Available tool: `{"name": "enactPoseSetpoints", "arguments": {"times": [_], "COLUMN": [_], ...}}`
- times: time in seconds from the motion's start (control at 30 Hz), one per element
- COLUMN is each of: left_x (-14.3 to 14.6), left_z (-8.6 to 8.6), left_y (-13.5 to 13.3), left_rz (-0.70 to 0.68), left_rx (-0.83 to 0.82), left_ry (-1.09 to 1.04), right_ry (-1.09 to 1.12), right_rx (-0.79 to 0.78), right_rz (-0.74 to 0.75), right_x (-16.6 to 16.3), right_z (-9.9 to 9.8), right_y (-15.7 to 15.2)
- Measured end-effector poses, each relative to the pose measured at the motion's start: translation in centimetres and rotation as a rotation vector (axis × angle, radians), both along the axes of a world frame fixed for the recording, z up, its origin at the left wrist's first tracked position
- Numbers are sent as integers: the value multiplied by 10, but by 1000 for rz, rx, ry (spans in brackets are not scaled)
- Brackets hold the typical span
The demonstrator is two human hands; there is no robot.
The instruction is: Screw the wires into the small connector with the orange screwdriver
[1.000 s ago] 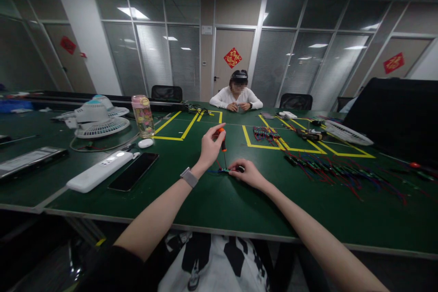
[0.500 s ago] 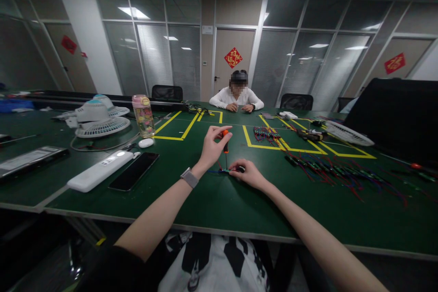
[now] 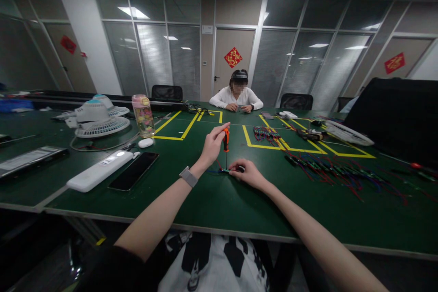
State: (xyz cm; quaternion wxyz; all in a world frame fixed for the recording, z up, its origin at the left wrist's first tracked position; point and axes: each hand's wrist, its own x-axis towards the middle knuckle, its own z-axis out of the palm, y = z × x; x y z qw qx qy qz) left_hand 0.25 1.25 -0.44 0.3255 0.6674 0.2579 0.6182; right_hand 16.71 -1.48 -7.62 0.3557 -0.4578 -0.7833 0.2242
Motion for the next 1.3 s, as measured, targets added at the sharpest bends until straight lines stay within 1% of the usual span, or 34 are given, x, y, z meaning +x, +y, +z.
{"name": "enactPoseSetpoints", "arguments": {"times": [0.07,0.1,0.23,0.3,0.47,0.5,0.6,0.67,0.7,0.83,0.9,1.0,1.03,1.17,1.2,1.23,1.3], "left_x": [1,1,1,1,2,2,1,1,1,1,1,1,1,1,2,2,2], "left_z": [1,1,0,0,0,0,-1,-1,-1,-1,-1,-1,-1,0,0,0,0], "left_y": [0,-1,-4,-5,-3,-3,-3,-3,-3,-2,-2,-3,-3,-4,-4,-4,-5], "left_rz": [-65,-64,89,120,-21,-12,117,168,163,44,67,155,151,-1,-13,1,77], "left_rx": [-51,-59,39,62,-17,-18,51,81,77,-3,9,70,70,-40,-52,-46,8], "left_ry": [-27,-32,35,65,20,14,39,61,59,-4,-5,27,31,-6,-16,-18,3], "right_ry": [-10,-13,-12,-7,-3,-6,-9,-10,-11,-9,2,22,26,32,30,27,23], "right_rx": [7,11,6,1,-6,-4,4,8,9,6,1,-13,-18,-31,-30,-27,-21], "right_rz": [-2,-4,-4,-2,-2,-2,1,1,-1,-7,-4,2,4,13,11,9,4], "right_x": [0,0,0,0,0,0,0,1,1,2,2,1,1,1,0,0,0], "right_z": [0,0,1,1,2,2,2,0,-1,-3,-4,-4,-4,-2,-1,-1,0], "right_y": [0,0,-1,-1,-2,-2,-1,0,0,2,2,2,2,1,0,0,-1]}}
